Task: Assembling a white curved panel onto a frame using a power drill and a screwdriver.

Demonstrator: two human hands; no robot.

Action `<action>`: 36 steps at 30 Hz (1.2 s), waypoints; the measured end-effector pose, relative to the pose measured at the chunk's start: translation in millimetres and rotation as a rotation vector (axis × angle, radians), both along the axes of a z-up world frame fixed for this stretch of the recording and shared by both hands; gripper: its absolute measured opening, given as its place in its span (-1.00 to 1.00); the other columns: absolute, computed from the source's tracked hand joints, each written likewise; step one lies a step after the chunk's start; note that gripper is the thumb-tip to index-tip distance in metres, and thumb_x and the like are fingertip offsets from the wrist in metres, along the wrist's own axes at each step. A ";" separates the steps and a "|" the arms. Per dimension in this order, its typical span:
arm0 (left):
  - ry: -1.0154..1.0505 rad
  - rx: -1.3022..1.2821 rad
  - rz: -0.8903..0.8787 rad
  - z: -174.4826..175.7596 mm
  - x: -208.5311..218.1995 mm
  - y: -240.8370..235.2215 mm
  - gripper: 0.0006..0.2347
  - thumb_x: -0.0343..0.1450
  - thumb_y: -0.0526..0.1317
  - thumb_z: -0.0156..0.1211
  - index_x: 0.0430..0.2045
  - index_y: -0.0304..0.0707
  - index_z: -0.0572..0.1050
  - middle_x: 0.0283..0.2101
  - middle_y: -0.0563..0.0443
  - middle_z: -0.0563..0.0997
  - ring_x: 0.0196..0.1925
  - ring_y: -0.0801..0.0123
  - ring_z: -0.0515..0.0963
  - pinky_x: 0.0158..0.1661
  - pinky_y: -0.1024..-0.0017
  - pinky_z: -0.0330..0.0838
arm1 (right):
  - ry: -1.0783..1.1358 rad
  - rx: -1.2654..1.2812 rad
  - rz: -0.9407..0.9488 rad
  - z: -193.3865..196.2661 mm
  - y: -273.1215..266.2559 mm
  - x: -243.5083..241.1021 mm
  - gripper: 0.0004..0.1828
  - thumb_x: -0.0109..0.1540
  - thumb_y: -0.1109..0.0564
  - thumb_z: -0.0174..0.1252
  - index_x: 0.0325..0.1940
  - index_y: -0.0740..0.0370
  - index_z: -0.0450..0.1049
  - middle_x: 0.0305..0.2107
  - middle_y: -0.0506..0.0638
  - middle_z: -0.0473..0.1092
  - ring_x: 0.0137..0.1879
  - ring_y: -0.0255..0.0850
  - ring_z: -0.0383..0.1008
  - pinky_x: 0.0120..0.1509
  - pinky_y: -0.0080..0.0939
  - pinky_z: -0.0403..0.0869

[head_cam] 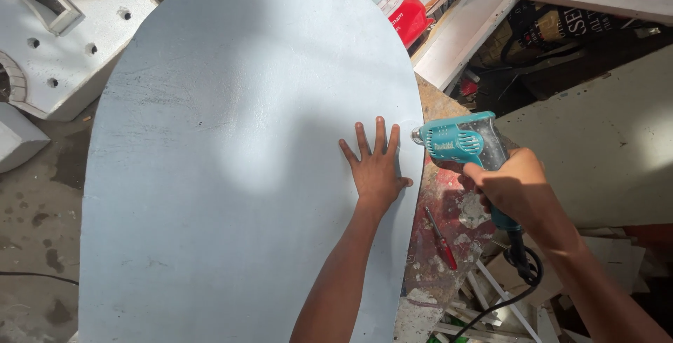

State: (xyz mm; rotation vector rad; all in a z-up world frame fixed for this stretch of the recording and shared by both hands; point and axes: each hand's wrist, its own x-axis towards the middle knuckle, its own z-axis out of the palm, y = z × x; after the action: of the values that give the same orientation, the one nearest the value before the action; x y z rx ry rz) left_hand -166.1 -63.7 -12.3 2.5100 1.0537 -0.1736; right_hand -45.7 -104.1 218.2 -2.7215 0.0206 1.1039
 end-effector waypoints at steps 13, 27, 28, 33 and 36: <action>0.184 -0.250 0.007 57.3 -2.5 8.3 0.09 0.22 0.17 0.48 0.53 -0.07 -0.23 0.62 0.00 -0.28 0.60 -0.20 -0.40 0.38 -0.48 -0.54 | -0.133 0.036 0.339 8.8 -7.9 -16.3 -0.64 0.15 0.16 0.27 -0.17 0.62 0.57 -0.57 0.29 0.47 -0.52 0.02 0.56 -0.44 -0.08 0.50; 0.293 -0.222 0.028 58.0 13.7 0.7 0.11 0.20 0.16 0.53 0.54 -0.07 -0.22 0.62 -0.02 -0.30 0.60 -0.27 -0.35 0.37 -0.50 -0.29 | -0.127 0.349 0.024 50.9 -110.9 7.3 -0.74 0.13 0.11 0.25 -0.47 0.42 0.58 -0.71 0.26 0.49 -0.61 -0.08 0.51 -0.54 -0.07 0.52; 0.290 -0.213 0.025 49.7 19.5 -1.8 0.11 0.20 0.16 0.53 0.54 -0.07 -0.22 0.62 -0.02 -0.30 0.60 -0.27 -0.35 0.37 -0.50 -0.29 | -0.131 0.357 0.020 49.5 -119.3 9.4 -0.74 0.13 0.11 0.25 -0.47 0.42 0.58 -0.71 0.26 0.49 -0.61 -0.08 0.51 -0.54 -0.07 0.52; 0.395 -0.183 0.082 36.0 35.7 -7.5 0.17 0.21 0.13 0.60 0.52 -0.14 -0.31 0.60 -0.02 -0.45 0.57 -0.40 -0.37 0.35 -0.30 -0.03 | -0.176 0.332 -0.063 1.2 -167.2 20.5 -0.76 0.18 0.06 0.21 -0.45 0.29 0.57 -0.68 0.08 0.49 -0.48 -0.19 0.37 -0.32 -0.11 0.29; 0.394 -0.198 0.087 32.8 38.4 -6.4 0.16 0.23 0.09 0.60 0.51 -0.19 -0.32 0.60 -0.04 -0.47 0.56 -0.46 -0.38 0.33 -0.35 -0.03 | -0.218 0.399 -0.112 -52.5 -191.9 18.5 -0.58 0.19 0.11 0.29 -0.64 0.28 0.27 -0.76 0.05 0.26 -0.53 -0.18 0.20 -0.33 -0.10 0.23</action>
State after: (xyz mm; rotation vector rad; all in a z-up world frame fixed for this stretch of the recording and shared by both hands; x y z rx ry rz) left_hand -127.7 -70.1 20.5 2.2962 1.2223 -0.7335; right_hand -27.2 -296.0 165.7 -2.4289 -0.0719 0.6886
